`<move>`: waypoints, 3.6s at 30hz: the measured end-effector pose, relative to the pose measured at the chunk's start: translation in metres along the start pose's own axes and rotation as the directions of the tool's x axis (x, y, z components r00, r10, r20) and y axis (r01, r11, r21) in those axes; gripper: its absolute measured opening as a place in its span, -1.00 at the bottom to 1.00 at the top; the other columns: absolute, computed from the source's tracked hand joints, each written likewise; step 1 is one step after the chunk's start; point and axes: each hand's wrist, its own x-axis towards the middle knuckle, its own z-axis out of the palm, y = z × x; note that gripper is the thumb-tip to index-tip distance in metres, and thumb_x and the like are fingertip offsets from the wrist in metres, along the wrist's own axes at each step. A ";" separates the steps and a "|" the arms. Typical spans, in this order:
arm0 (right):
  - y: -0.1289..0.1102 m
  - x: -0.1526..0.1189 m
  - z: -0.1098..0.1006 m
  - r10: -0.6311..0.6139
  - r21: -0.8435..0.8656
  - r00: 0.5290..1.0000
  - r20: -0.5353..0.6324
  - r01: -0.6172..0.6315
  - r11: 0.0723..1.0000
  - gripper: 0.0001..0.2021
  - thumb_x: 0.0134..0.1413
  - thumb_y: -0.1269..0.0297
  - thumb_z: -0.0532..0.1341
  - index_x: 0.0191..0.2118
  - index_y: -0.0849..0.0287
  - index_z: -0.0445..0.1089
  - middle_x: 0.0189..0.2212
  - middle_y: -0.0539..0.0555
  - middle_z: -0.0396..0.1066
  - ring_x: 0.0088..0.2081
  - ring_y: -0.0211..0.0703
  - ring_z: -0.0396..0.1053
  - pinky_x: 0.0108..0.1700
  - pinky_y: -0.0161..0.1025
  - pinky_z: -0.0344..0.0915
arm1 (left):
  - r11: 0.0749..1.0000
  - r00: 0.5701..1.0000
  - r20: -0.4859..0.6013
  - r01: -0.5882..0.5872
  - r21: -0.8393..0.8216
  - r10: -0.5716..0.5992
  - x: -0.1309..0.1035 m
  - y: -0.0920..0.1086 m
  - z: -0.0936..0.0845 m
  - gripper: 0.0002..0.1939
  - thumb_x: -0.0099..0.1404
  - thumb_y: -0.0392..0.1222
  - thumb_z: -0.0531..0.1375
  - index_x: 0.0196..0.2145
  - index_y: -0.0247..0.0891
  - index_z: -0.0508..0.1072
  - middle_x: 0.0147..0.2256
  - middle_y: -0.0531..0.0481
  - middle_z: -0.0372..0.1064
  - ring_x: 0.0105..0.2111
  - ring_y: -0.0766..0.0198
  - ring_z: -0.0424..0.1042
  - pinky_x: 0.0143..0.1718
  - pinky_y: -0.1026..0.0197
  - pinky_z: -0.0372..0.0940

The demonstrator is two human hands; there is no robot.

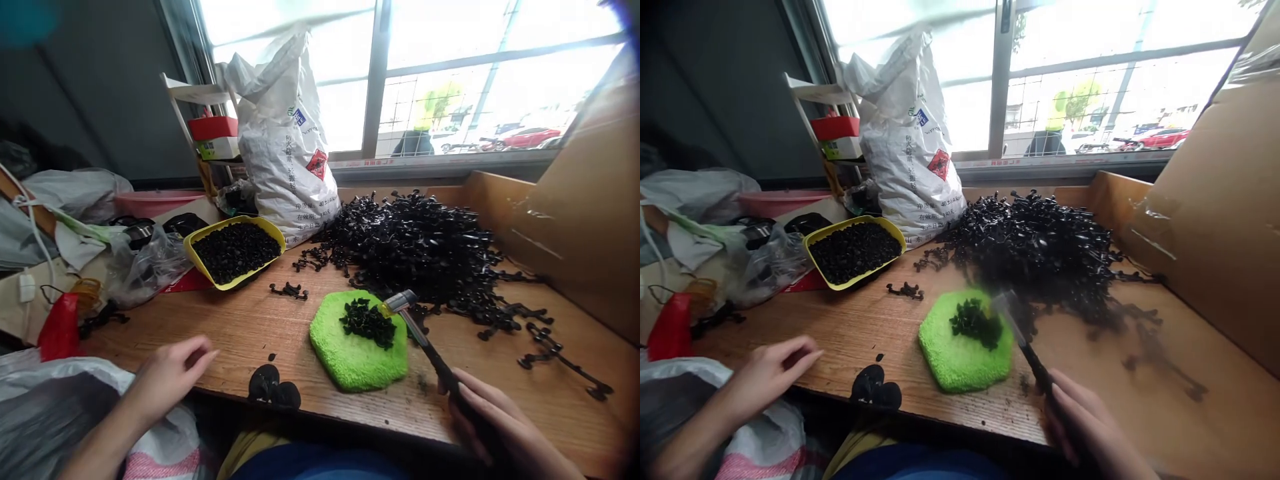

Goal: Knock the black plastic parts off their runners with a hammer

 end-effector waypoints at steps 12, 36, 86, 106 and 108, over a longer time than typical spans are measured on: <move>0.012 0.001 -0.005 -0.077 -0.178 0.995 -0.067 0.064 0.982 -0.52 0.15 -0.08 -0.04 -0.05 0.23 0.27 -0.73 -0.12 0.17 -0.74 -0.25 0.16 -0.70 -0.34 0.04 | 0.632 0.836 0.410 -0.546 0.550 0.365 0.115 0.064 0.145 -0.73 0.16 -0.35 0.01 -0.30 -0.27 0.49 -0.27 -0.19 0.40 -0.29 0.05 0.38 -0.18 0.06 0.19; -0.002 0.002 0.043 -0.307 -0.836 0.925 0.223 0.343 0.428 -0.76 0.25 0.28 -0.14 -0.09 0.10 0.21 -0.51 0.04 0.44 -0.50 -0.04 0.42 -0.55 -0.27 0.14 | 0.373 0.929 0.264 0.348 -0.860 -0.258 0.020 0.052 0.121 -0.78 0.02 -0.33 0.27 -0.30 -0.32 0.41 -0.40 0.03 0.41 -0.49 0.43 0.37 -0.48 0.43 0.30; 0.000 -0.006 0.022 -0.321 -0.455 0.946 -0.029 0.274 0.848 -0.67 0.21 0.09 -0.07 -0.43 0.12 0.29 -0.62 -0.02 0.27 -0.53 -0.18 0.29 -0.51 -0.32 0.15 | 0.488 0.796 0.549 0.595 -0.638 -0.253 0.002 0.137 0.177 -0.78 0.09 -0.44 0.23 -0.27 -0.40 0.31 -0.45 -0.04 0.42 -0.58 0.40 0.41 -0.52 0.38 0.35; -0.014 -0.010 0.009 -0.289 -0.535 0.950 0.119 0.307 0.787 -0.81 0.28 0.21 -0.10 -0.17 0.08 0.21 -0.46 -0.03 0.34 -0.44 -0.20 0.32 -0.39 -0.33 0.17 | 0.620 0.827 0.500 0.539 -0.570 -0.259 -0.001 0.134 0.182 -0.75 0.09 -0.27 0.24 -0.32 -0.32 0.22 -0.55 0.00 0.40 -0.65 0.41 0.37 -0.70 0.50 0.17; -0.012 -0.010 0.010 -0.292 -0.534 0.947 0.133 0.317 0.784 -0.81 0.28 0.21 -0.10 -0.18 0.09 0.21 -0.45 -0.01 0.34 -0.42 -0.18 0.33 -0.38 -0.33 0.18 | 0.629 0.826 0.496 0.539 -0.560 -0.266 -0.001 0.135 0.182 -0.74 0.09 -0.26 0.24 -0.32 -0.31 0.22 -0.55 0.00 0.40 -0.65 0.39 0.38 -0.71 0.49 0.17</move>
